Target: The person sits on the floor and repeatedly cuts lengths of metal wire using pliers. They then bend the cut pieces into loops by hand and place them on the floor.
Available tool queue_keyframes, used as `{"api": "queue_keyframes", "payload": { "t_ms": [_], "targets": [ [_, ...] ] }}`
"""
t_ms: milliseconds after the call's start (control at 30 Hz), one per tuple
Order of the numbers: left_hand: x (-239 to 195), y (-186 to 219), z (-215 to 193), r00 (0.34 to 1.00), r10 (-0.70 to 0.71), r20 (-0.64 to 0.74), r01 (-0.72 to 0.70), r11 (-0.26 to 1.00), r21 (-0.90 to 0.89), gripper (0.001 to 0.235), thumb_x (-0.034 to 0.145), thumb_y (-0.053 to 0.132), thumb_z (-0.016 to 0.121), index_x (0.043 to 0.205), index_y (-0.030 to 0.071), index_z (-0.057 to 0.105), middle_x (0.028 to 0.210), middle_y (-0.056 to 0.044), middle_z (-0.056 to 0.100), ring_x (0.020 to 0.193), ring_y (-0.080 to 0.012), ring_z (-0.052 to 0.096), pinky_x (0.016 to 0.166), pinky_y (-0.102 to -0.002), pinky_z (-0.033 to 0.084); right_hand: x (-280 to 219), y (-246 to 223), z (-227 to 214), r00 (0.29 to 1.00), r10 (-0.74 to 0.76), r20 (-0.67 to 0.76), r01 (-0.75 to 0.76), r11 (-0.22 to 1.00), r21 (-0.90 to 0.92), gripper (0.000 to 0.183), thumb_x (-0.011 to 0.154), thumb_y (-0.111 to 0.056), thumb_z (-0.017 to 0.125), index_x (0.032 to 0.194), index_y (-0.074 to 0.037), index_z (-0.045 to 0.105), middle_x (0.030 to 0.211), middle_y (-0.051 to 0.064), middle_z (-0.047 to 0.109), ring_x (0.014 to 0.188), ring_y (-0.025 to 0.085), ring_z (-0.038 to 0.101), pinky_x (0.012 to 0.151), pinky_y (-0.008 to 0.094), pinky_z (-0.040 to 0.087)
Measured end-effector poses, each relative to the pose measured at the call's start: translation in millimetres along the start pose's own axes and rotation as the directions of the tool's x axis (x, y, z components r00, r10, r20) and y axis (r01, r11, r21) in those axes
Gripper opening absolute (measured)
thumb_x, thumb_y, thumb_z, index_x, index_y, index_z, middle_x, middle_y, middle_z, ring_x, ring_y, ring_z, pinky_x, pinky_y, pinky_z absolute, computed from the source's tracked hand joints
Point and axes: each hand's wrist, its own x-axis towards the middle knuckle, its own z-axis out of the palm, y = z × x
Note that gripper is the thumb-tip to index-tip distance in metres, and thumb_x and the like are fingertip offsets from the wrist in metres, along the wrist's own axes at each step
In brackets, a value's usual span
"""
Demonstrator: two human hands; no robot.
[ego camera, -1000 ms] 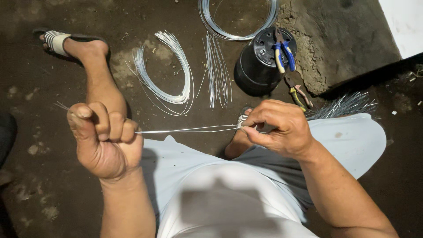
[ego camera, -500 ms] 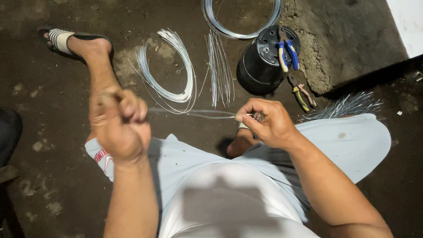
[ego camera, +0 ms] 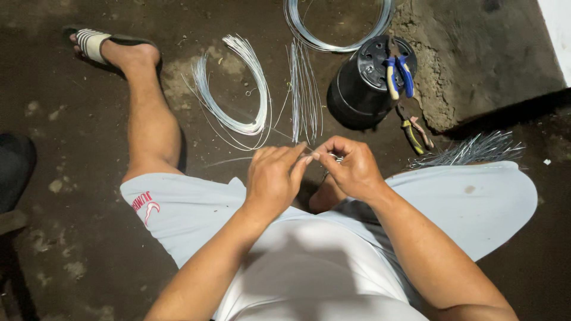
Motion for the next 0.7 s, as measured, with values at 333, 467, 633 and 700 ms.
{"api": "queue_keyframes", "payload": {
  "t_ms": [333,467,633,700],
  "targets": [
    [6,-28,14,0.793,-0.379,0.476,0.608,0.516,-0.603,0.019,0.092,0.017,0.075,0.098,0.0,0.08,0.082,-0.004,0.077,0.068,-0.0062,0.062,0.062,-0.024,0.051,6,13,-5,0.942,0.168,0.29,-0.278,0.874,0.398,0.013,0.094,-0.013,0.073,0.093,0.0,0.071,0.08,0.001,0.068,0.071,0.006,0.06,0.063,0.023,0.049],
    [4,-26,16,0.883,-0.339,0.324,0.469,0.623,-0.626,0.018,0.094,0.015,0.072,0.101,0.0,0.079,0.084,-0.005,0.079,0.075,-0.0067,0.068,0.069,-0.023,0.054,7,10,-7,0.92,0.235,0.314,-0.366,0.804,0.468,0.014,0.095,-0.013,0.071,0.095,0.0,0.072,0.083,0.002,0.07,0.073,0.008,0.061,0.067,0.023,0.05],
    [3,-24,12,0.879,-0.372,0.299,0.475,0.623,-0.621,0.018,0.093,0.014,0.071,0.101,0.0,0.079,0.085,-0.006,0.079,0.078,-0.0079,0.073,0.07,-0.023,0.056,9,8,-7,0.897,0.291,0.332,-0.426,0.77,0.475,0.013,0.094,-0.012,0.067,0.095,0.0,0.072,0.087,0.003,0.073,0.073,0.008,0.064,0.069,0.022,0.054],
    [2,-23,12,0.867,-0.395,0.304,0.496,0.616,-0.612,0.018,0.093,0.015,0.072,0.1,0.0,0.079,0.085,-0.006,0.079,0.077,-0.0077,0.073,0.07,-0.023,0.056,8,12,-6,0.868,0.365,0.336,-0.489,0.742,0.459,0.013,0.096,-0.011,0.069,0.093,0.001,0.071,0.082,0.005,0.07,0.071,0.009,0.064,0.064,0.023,0.052]
  ]
}}
